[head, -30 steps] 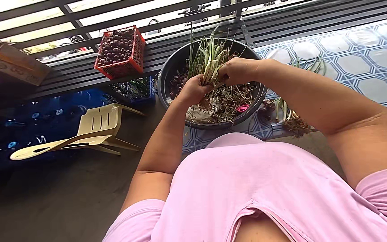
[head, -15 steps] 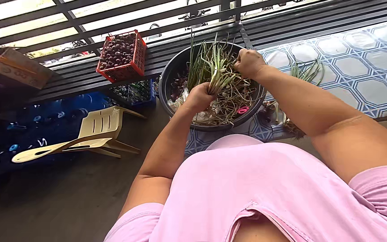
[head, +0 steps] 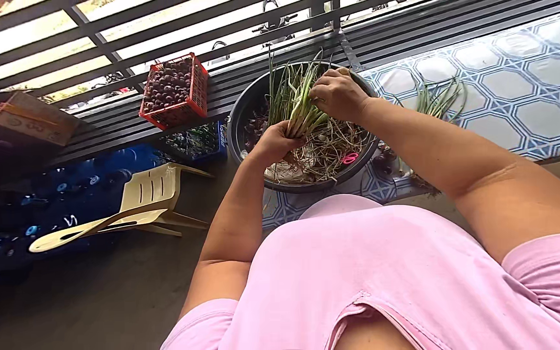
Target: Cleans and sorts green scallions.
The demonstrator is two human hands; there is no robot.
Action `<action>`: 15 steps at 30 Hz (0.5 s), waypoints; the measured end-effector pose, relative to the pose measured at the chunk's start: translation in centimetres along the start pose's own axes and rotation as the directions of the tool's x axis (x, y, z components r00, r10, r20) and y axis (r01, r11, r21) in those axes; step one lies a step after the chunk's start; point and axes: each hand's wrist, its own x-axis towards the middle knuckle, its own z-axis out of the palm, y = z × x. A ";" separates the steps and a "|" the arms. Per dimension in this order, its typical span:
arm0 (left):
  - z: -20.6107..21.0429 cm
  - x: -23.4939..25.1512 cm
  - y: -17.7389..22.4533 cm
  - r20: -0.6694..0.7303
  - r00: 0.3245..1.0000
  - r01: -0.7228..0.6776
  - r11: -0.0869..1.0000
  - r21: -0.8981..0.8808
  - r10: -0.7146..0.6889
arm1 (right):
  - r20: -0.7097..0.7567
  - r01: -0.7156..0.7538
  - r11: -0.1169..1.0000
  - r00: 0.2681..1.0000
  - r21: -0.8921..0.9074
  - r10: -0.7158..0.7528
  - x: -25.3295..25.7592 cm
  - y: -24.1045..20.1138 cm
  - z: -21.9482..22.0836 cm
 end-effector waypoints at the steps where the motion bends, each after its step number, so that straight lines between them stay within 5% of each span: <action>1: 0.0 0.0 -0.1 -0.003 1.000 -0.006 1.000 -0.008 0.006 | -0.028 0.020 1.000 0.999 -0.022 -0.020 0.0 0.1 0.3; 4: 0.0 -0.1 -0.2 -0.013 1.000 -0.002 1.000 -0.004 0.002 | -0.054 -0.017 1.000 0.998 -0.026 0.016 0.2 0.1 0.7; 7: 0.3 0.2 0.1 0.008 1.000 -0.009 0.999 0.051 0.009 | 0.097 -0.288 0.956 0.954 0.050 0.283 0.9 -1.1 0.3; 10: 0.7 0.6 0.9 0.041 0.999 -0.007 0.992 0.127 0.002 | 0.192 -0.649 0.748 0.759 0.143 0.622 2.1 -1.3 0.3; 13: 0.4 -0.6 0.7 0.104 0.994 0.013 0.985 0.170 -0.031 | 0.107 -0.839 0.495 0.527 0.225 0.843 1.3 2.1 -1.4; 15: -0.7 -1.3 -0.3 0.084 0.996 0.025 0.990 0.137 -0.037 | 0.100 -0.843 0.509 0.529 0.172 0.843 0.3 4.1 -2.6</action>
